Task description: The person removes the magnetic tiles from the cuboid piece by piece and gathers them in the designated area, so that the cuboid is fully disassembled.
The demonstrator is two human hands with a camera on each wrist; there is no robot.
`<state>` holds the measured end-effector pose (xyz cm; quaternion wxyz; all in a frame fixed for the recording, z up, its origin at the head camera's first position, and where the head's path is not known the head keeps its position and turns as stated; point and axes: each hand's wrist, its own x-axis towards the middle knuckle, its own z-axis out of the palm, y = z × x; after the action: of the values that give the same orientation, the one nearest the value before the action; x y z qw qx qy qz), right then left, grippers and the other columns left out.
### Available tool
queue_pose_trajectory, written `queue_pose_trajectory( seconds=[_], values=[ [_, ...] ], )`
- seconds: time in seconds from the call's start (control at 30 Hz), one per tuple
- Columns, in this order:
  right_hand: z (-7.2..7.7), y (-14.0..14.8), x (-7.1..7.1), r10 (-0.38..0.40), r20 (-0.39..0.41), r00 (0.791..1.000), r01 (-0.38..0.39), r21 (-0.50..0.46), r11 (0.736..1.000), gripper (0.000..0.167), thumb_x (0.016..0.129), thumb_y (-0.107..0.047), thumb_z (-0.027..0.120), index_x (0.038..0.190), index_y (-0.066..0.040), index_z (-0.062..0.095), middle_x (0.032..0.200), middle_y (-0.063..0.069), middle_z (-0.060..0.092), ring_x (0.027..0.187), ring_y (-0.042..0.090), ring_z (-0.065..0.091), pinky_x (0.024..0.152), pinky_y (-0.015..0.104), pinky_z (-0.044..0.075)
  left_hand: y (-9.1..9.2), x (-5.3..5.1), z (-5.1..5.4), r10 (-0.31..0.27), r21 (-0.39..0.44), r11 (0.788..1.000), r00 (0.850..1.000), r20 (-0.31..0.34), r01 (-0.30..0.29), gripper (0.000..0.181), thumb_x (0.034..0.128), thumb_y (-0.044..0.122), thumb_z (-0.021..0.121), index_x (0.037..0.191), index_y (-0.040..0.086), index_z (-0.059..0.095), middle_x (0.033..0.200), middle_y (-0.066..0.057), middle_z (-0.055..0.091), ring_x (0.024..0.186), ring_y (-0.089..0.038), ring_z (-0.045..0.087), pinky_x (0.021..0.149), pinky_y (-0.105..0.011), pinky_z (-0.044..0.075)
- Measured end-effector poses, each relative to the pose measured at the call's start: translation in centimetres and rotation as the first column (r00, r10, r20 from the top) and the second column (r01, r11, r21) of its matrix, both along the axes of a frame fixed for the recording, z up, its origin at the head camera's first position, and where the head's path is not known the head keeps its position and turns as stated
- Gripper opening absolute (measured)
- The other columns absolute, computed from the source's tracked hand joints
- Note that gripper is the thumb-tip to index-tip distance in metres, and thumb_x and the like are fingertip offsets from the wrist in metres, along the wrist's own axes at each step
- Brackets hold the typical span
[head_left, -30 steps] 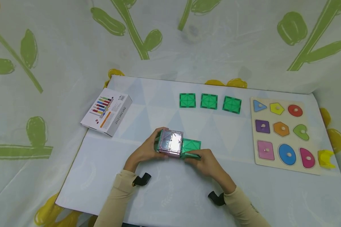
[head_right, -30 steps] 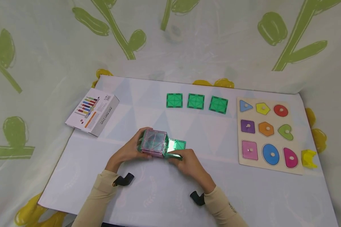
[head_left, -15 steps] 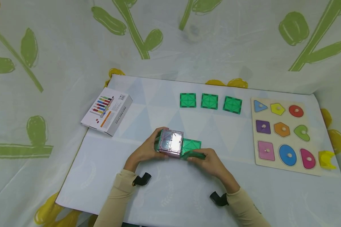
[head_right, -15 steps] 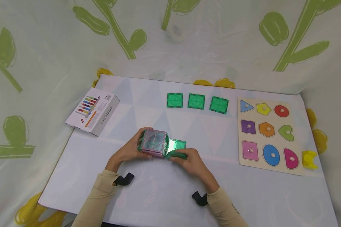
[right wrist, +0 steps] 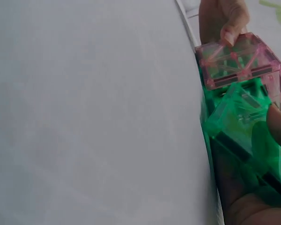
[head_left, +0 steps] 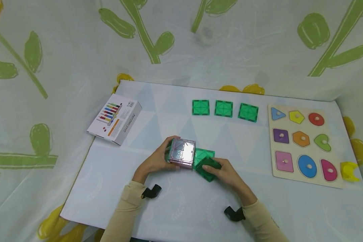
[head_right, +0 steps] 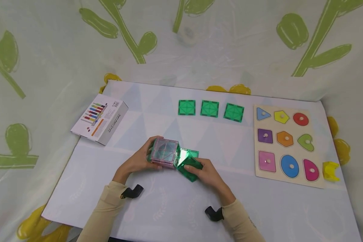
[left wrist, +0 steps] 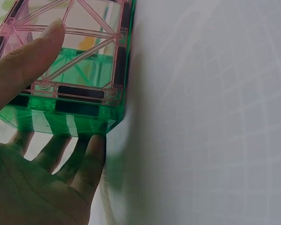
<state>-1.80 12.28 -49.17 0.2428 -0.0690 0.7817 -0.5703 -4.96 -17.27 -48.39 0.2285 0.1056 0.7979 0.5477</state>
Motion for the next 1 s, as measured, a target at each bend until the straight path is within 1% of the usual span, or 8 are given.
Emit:
queue_pose_trajectory(
  seconds=[0.1, 0.33, 0.43, 0.5, 0.67, 0.77, 0.83, 1.0],
  values=[
    [-0.1, 0.1, 0.1, 0.018, 0.009, 1.000, -0.018, 0.001, 1.000, 0.025, 0.098, -0.022, 0.065, 0.103, 0.002, 0.068, 0.093, 0.011, 0.069, 0.083, 0.011, 0.055, 0.079, 0.025, 0.050, 0.0, 0.0, 0.2, 0.001, -0.006, 1.000, 1.000, 0.004, -0.001, 0.110, 0.0660, 0.008, 0.093, 0.151, 0.035, 0.029, 0.161, -0.004, 0.035, 0.152, -0.041, 0.027, 0.121, -0.066, 0.023],
    [0.6, 0.5, 0.4, 0.069, 0.027, 0.997, -0.069, -0.014, 0.998, 0.037, 0.102, -0.020, 0.057, 0.132, 0.000, 0.058, 0.115, 0.014, 0.065, 0.107, 0.018, 0.052, 0.099, 0.037, 0.045, 0.0, 0.0, 0.1, 0.000, -0.014, 1.000, 1.000, -0.010, 0.000, 0.109, 0.0665, 0.010, 0.093, 0.152, 0.034, 0.029, 0.161, -0.005, 0.035, 0.151, -0.041, 0.029, 0.121, -0.065, 0.024],
    [1.0, 0.9, 0.4, 0.046, 0.007, 0.999, -0.046, -0.013, 0.999, 0.042, 0.100, -0.019, 0.060, 0.137, 0.001, 0.056, 0.128, 0.017, 0.064, 0.120, 0.023, 0.054, 0.106, 0.043, 0.046, 0.0, 0.0, 0.0, -0.003, -0.013, 1.000, 1.000, -0.017, 0.003, 0.109, 0.0666, 0.010, 0.093, 0.152, 0.033, 0.029, 0.161, -0.005, 0.036, 0.151, -0.040, 0.029, 0.121, -0.065, 0.025],
    [1.3, 1.2, 0.1, 0.015, -0.007, 1.000, -0.015, 0.002, 1.000, 0.042, 0.098, -0.020, 0.064, 0.135, 0.000, 0.059, 0.130, 0.018, 0.065, 0.125, 0.030, 0.055, 0.107, 0.049, 0.047, 0.0, 0.0, 0.0, -0.004, -0.015, 1.000, 1.000, -0.021, 0.004, 0.109, 0.0668, 0.010, 0.093, 0.152, 0.033, 0.028, 0.161, -0.005, 0.036, 0.151, -0.040, 0.030, 0.121, -0.064, 0.025],
    [1.8, 2.4, -1.2, -0.065, -0.011, 0.998, 0.066, 0.094, 0.993, 0.039, 0.092, -0.026, 0.073, 0.124, -0.004, 0.069, 0.127, 0.016, 0.069, 0.130, 0.034, 0.055, 0.106, 0.053, 0.048, 0.0, 0.0, 0.1, 0.001, -0.025, 1.000, 1.000, -0.019, -0.001, 0.110, 0.0670, 0.010, 0.093, 0.153, 0.033, 0.028, 0.161, -0.005, 0.035, 0.151, -0.040, 0.030, 0.121, -0.064, 0.025],
    [1.8, 3.4, -2.4, -0.087, -0.033, 0.996, 0.091, 0.153, 0.984, 0.040, 0.091, -0.028, 0.074, 0.124, -0.005, 0.069, 0.128, 0.016, 0.068, 0.131, 0.035, 0.054, 0.108, 0.054, 0.046, 0.0, -0.1, 0.0, 0.003, -0.025, 1.000, 1.000, -0.017, -0.003, 0.111, 0.0672, 0.010, 0.093, 0.153, 0.033, 0.027, 0.162, -0.005, 0.034, 0.151, -0.041, 0.029, 0.122, -0.064, 0.025],
    [1.9, 4.1, -3.1, -0.076, -0.059, 0.995, 0.085, 0.183, 0.979, 0.042, 0.093, -0.028, 0.072, 0.128, -0.004, 0.066, 0.132, 0.018, 0.066, 0.132, 0.037, 0.053, 0.109, 0.057, 0.045, 0.1, -0.1, 0.0, 0.004, -0.029, 1.000, 1.000, -0.010, -0.004, 0.111, 0.0673, 0.011, 0.093, 0.153, 0.034, 0.027, 0.162, -0.005, 0.034, 0.151, -0.040, 0.029, 0.122, -0.064, 0.024],
    [2.3, 5.8, -4.5, 0.004, -0.103, 0.995, 0.018, 0.214, 0.977, 0.044, 0.103, -0.024, 0.057, 0.140, 0.001, 0.054, 0.141, 0.025, 0.057, 0.133, 0.042, 0.050, 0.110, 0.061, 0.042, 0.1, -0.1, 0.0, 0.003, -0.028, 1.000, 1.000, 0.005, -0.003, 0.111, 0.0666, 0.013, 0.094, 0.153, 0.035, 0.027, 0.162, -0.003, 0.033, 0.154, -0.037, 0.025, 0.124, -0.063, 0.020]
  ],
)
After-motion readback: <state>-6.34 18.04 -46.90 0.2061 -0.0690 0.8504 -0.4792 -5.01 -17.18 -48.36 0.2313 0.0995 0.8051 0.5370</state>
